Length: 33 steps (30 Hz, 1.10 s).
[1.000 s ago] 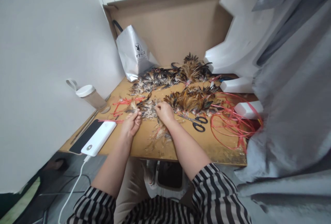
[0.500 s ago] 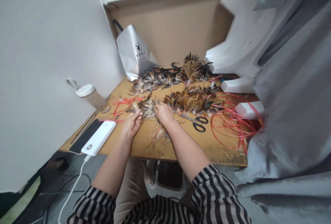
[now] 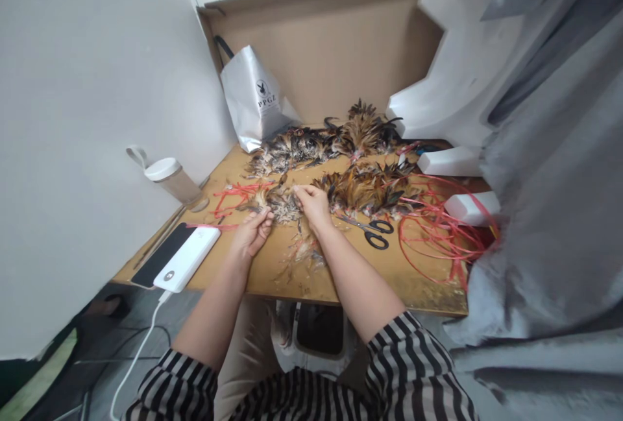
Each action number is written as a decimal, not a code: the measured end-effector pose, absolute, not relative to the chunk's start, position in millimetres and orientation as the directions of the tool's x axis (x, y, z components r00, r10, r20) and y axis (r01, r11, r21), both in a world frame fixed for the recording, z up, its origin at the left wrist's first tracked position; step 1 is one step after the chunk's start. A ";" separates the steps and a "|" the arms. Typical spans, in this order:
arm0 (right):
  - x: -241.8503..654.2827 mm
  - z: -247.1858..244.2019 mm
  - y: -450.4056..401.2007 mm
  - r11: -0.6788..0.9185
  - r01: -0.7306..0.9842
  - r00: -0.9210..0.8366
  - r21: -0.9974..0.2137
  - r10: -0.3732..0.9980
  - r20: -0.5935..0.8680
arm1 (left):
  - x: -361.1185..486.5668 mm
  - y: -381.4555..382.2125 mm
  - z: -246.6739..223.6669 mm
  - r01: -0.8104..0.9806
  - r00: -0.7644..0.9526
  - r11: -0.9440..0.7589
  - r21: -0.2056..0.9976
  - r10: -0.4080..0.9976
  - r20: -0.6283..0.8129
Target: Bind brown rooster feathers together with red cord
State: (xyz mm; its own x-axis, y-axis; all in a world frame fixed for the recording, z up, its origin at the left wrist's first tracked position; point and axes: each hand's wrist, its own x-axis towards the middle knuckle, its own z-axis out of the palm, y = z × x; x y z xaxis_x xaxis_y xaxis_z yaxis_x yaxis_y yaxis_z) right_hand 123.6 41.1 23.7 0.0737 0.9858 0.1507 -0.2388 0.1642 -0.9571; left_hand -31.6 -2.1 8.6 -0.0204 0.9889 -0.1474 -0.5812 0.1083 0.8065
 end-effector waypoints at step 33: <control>119.9 25.7 26.7 0.440 0.335 -0.358 -0.833 0.877 0.320 | -28.2 -2.5 5.6 -0.396 -0.131 -0.026 0.918 0.991 -0.029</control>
State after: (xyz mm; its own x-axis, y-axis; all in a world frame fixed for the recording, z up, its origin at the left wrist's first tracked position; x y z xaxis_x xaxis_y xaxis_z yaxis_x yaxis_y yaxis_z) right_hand 119.9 26.7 25.7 -0.3579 0.8773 0.3197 0.3354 0.4403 -0.8329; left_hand -28.2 -2.5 5.6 -0.1310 0.9910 -0.0289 -0.3955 -0.0255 0.9181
